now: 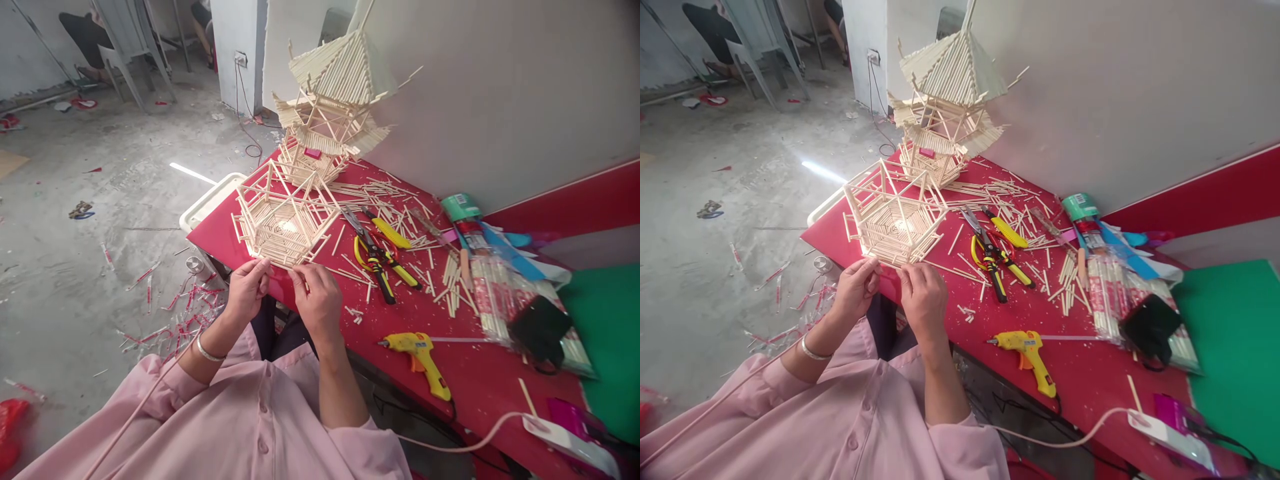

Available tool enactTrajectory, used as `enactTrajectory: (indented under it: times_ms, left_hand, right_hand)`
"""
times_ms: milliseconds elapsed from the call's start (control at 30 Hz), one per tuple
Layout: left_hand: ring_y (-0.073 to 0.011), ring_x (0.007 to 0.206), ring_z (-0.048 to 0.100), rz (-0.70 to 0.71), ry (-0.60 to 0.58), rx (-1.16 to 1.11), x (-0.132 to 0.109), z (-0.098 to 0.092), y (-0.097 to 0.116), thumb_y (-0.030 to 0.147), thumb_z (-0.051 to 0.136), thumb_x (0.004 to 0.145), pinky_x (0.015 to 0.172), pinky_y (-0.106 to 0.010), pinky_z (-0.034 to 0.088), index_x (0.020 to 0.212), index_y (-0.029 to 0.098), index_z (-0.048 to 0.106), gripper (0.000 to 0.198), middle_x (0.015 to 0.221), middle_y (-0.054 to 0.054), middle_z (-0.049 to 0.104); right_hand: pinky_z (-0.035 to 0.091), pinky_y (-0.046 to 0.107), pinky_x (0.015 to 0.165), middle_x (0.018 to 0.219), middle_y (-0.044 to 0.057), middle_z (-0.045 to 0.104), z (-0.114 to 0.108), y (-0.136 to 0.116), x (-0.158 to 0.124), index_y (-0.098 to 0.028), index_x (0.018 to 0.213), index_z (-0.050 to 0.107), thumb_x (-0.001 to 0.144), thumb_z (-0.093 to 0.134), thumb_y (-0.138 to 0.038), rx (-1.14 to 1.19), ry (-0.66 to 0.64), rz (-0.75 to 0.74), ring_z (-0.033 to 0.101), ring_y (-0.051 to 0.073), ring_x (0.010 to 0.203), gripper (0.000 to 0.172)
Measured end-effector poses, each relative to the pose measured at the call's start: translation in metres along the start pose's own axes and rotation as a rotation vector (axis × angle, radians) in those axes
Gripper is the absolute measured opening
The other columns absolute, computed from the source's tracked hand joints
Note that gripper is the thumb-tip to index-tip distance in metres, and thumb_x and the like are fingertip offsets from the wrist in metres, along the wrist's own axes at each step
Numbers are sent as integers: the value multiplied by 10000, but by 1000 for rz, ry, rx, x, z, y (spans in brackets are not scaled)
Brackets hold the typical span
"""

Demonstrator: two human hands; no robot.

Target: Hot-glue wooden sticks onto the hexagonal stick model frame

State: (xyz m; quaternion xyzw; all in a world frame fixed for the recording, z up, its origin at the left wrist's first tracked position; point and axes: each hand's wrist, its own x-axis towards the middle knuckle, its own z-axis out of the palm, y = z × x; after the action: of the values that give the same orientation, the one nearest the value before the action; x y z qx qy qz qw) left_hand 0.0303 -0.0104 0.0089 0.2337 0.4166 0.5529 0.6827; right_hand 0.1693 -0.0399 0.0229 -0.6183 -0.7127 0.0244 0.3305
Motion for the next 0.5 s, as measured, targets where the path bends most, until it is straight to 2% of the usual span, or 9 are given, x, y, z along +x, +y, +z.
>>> enactTrajectory:
  times_ms: [300, 500]
  left_hand:
    - [-28, 324, 281, 8, 1, 2, 0, 0, 1, 496, 831, 651, 340, -173, 154, 608, 148, 607, 416, 370, 60, 415]
    - [-28, 325, 285, 8, 6, -19, 0, 0, -1, 485, 837, 649, 342, -166, 154, 615, 142, 619, 409, 374, 56, 428]
  right_hand:
    - [475, 296, 852, 913, 75, 704, -2, -1, 3, -199, 961, 697, 1008, 509, -324, -49, 15, -21, 640, 182, 897, 230]
    - [487, 308, 813, 883, 70, 705, 0, 1, 4, -199, 933, 688, 989, 552, -289, -30, 71, -80, 645, 185, 862, 172]
